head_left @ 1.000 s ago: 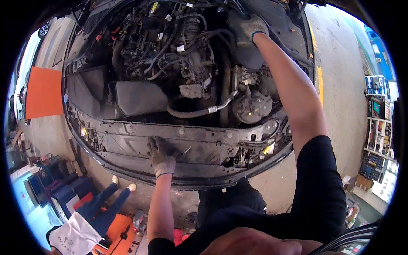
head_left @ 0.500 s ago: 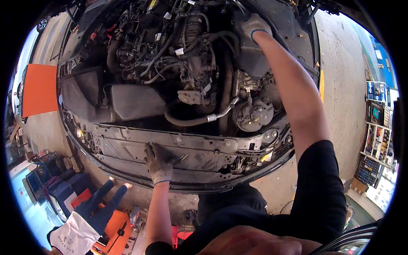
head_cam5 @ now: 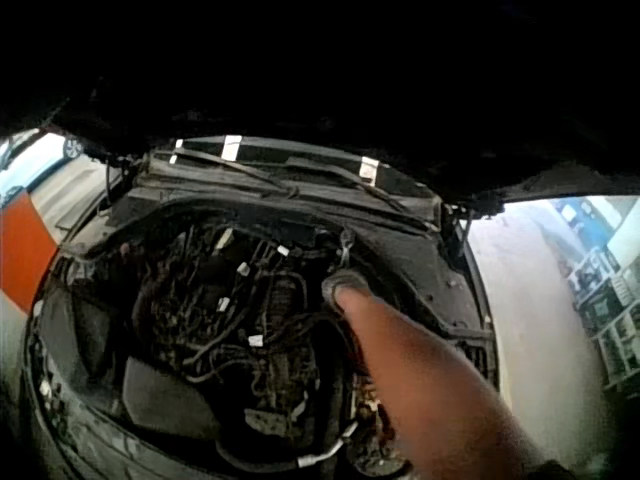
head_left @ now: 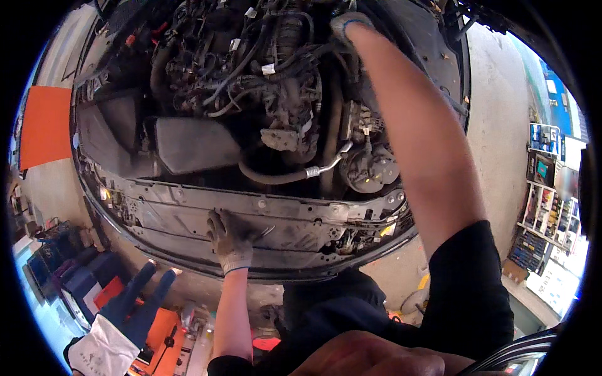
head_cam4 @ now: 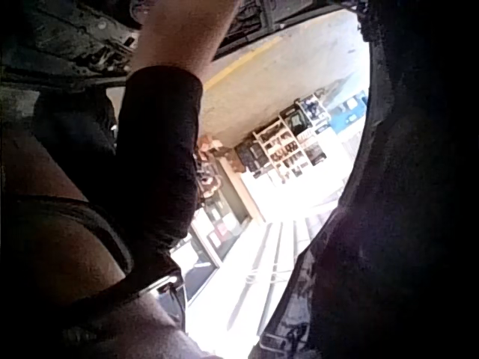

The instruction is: The person removes a plastic engine cover from a car, places it on a tool cart, puts on work gloves, and then uses a ratchet to loosen bolts on the engine. The person continues to work on the engine components with their hands.

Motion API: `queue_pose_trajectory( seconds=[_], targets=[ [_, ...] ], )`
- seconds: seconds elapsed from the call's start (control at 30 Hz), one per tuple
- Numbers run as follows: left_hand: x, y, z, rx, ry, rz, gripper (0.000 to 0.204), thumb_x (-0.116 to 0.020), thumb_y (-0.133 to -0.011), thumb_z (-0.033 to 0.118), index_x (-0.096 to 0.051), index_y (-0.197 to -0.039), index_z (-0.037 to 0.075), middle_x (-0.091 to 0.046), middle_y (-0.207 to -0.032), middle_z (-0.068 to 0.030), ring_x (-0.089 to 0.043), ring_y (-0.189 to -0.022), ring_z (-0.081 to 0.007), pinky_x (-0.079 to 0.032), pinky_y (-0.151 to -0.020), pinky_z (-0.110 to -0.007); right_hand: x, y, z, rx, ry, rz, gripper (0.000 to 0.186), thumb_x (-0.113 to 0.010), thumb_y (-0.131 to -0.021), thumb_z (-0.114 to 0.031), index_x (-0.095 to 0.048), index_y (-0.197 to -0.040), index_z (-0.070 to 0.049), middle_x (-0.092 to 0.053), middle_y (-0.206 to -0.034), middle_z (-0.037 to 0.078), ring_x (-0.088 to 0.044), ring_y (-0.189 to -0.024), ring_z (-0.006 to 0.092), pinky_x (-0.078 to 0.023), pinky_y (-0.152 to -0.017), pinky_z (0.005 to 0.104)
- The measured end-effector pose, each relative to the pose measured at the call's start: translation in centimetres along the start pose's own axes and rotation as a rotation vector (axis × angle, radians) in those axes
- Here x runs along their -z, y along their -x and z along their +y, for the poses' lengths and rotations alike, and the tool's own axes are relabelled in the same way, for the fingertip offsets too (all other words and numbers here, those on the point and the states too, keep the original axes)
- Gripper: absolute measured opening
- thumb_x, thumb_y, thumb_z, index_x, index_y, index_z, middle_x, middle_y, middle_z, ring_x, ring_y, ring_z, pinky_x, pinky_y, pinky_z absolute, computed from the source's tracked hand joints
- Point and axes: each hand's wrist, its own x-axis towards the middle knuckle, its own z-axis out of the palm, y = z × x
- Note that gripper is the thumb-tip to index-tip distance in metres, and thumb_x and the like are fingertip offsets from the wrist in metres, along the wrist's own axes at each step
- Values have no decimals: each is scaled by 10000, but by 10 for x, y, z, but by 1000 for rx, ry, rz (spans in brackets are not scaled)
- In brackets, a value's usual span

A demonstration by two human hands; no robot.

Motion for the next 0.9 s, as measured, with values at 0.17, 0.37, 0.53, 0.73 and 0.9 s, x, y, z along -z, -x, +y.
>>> queue_pose_trajectory(
  seconds=[0.17,0.37,0.53,0.73,0.9],
  targets=[
    [-4,-2,-3,-14,44,20,1094,-840,-724,440,-258,-1558,38,-207,-1622,-241,-228,-1486,-442,-214,-1209,-560,-5,13,53,-147,-216,-49,289,-685,-797,-241,-747,-1030,-83,-726,-1069,164,-706,-995,316,-555,-853,428],
    [-7,-2,-7,-23,-1,28,1059,-835,-724,416,-287,-1545,34,-210,-1615,-264,-229,-1481,-458,-225,-1204,-564,-10,23,117,302,536,-167,523,-706,-804,-316,-660,-1255,-55,-680,-1225,187,-680,-1073,352,-540,-893,475],
    [-4,-5,-1,-39,44,40,1072,-846,-714,385,-274,-1548,31,-209,-1610,-280,-232,-1477,-466,-219,-1203,-573,-32,2,158,64,358,-184,422,-638,-887,-310,-649,-1232,-69,-696,-1159,203,-676,-1033,370,-540,-916,443],
    [-11,-3,-8,-32,-10,33,1105,-837,-724,404,-225,-1568,38,-196,-1614,-284,-221,-1487,-454,-195,-1215,-564,-8,24,93,-133,-666,-267,480,-698,-872,-368,-678,-1157,18,-714,-1067,153,-688,-968,258,-558,-857,413],
    [-6,-1,-5,-6,22,27,1110,-832,-726,432,-227,-1568,34,-180,-1621,-277,-192,-1501,-442,-170,-1228,-545,71,49,-19,-525,-970,-244,475,-655,-935,-152,-549,-1385,-43,-564,-1392,191,-597,-1195,312,-506,-958,459]
  ],
)
